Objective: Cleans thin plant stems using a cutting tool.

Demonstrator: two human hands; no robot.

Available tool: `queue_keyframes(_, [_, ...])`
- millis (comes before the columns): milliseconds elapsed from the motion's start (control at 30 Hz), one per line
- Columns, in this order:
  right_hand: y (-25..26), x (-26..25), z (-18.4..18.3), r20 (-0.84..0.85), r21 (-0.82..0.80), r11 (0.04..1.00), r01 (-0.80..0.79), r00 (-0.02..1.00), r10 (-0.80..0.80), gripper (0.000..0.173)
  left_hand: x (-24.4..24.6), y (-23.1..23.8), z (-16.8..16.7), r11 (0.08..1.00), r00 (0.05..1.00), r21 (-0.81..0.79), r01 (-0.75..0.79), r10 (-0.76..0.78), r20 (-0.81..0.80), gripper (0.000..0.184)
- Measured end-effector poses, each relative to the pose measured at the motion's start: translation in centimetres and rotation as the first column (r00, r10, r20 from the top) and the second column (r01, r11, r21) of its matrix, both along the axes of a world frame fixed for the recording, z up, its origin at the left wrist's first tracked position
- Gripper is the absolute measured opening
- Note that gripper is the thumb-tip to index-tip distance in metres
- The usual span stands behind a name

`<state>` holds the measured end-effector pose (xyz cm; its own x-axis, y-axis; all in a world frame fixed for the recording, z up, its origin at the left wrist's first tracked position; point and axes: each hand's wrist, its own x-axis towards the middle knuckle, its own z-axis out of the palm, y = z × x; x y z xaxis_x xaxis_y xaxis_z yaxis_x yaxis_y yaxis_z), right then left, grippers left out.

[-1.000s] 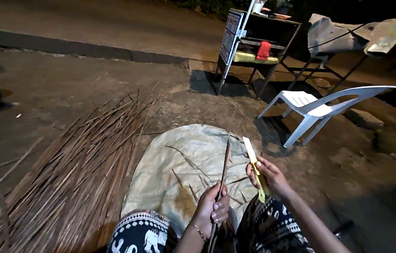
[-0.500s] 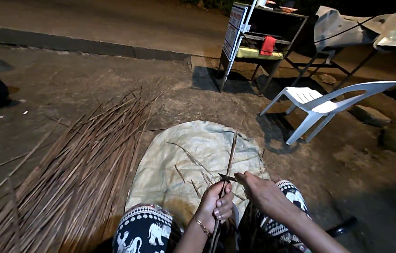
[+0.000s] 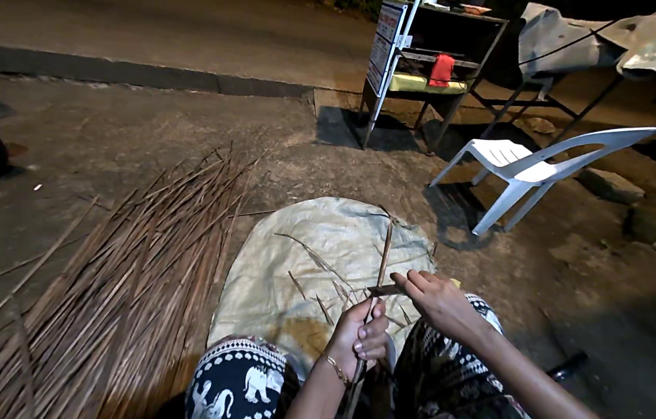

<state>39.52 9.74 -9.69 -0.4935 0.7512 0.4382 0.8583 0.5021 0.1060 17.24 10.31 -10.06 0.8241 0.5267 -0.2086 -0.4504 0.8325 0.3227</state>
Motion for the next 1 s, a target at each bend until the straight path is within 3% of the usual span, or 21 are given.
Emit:
queue_keyframes(133, [1.8, 1.6, -0.3, -0.062, -0.030, 0.990, 0.141, 0.988, -0.143, 0.035, -0.2, -0.3, 0.2, 1.000, 1.000, -0.010, 0.020, -0.020, 0.011, 0.043])
queue_keyframes(267, [3.6, 2.8, 0.4, -0.076, -0.173, 0.929, 0.326, 0.937, -0.342, 0.040, 0.0, -0.6, 0.2, 0.999, 0.999, -0.024, 0.035, -0.035, 0.006, 0.043])
queue_keyframes(467, [5.7, 3.6, 3.3, -0.040, -0.479, 0.648, 0.592, 0.723, -0.690, 0.047, -0.3, -0.4, 0.6, 0.999, 0.999, 0.015, 0.038, -0.037, -0.017, 0.045])
queue_keyframes(567, [5.1, 4.9, 3.3, -0.265, -0.638, 0.637, 0.432, 0.653, -0.709, 0.041, -0.4, -0.5, 0.6, 0.998, 0.998, 0.057, 0.021, -0.018, -0.065, 0.045])
queue_keyframes(633, [4.0, 5.1, 2.1, -0.503, -0.681, 0.709, 0.183, 0.588, -0.634, 0.025, -0.1, -0.6, 1.3, 0.993, 0.978, 0.113, -0.011, 0.034, -0.206, 0.045])
queue_keyframes(700, [2.2, 3.8, 1.6, -0.658, -0.685, 0.724, -0.076, 0.490, -0.571, 0.027, 0.3, -0.8, 2.4, 0.979, 0.905, 0.201, -0.012, 0.097, -0.415, 0.043])
queue_keyframes(833, [-1.2, 0.2, 1.9, -0.720, -0.683, 0.619, -0.387, 0.501, -0.480, 0.028, 0.8, -1.0, 2.9, 0.953, 0.824, 0.300, 0.041, 0.137, -0.550, 0.039])
queue_keyframes(900, [-1.7, -0.8, 1.8, -0.730, -0.673, 0.597, -0.438, 0.527, -0.436, 0.026, 0.8, -1.2, 2.6, 0.944, 0.825, 0.326, 0.049, 0.146, -0.546, 0.038])
queue_keyframes(1000, [-1.2, -0.7, 1.2, -0.661, -0.672, 0.692, -0.264, 0.635, -0.400, 0.036, 0.9, -1.3, 2.5, 0.939, 0.813, 0.343, 0.030, 0.177, -0.554, 0.038])
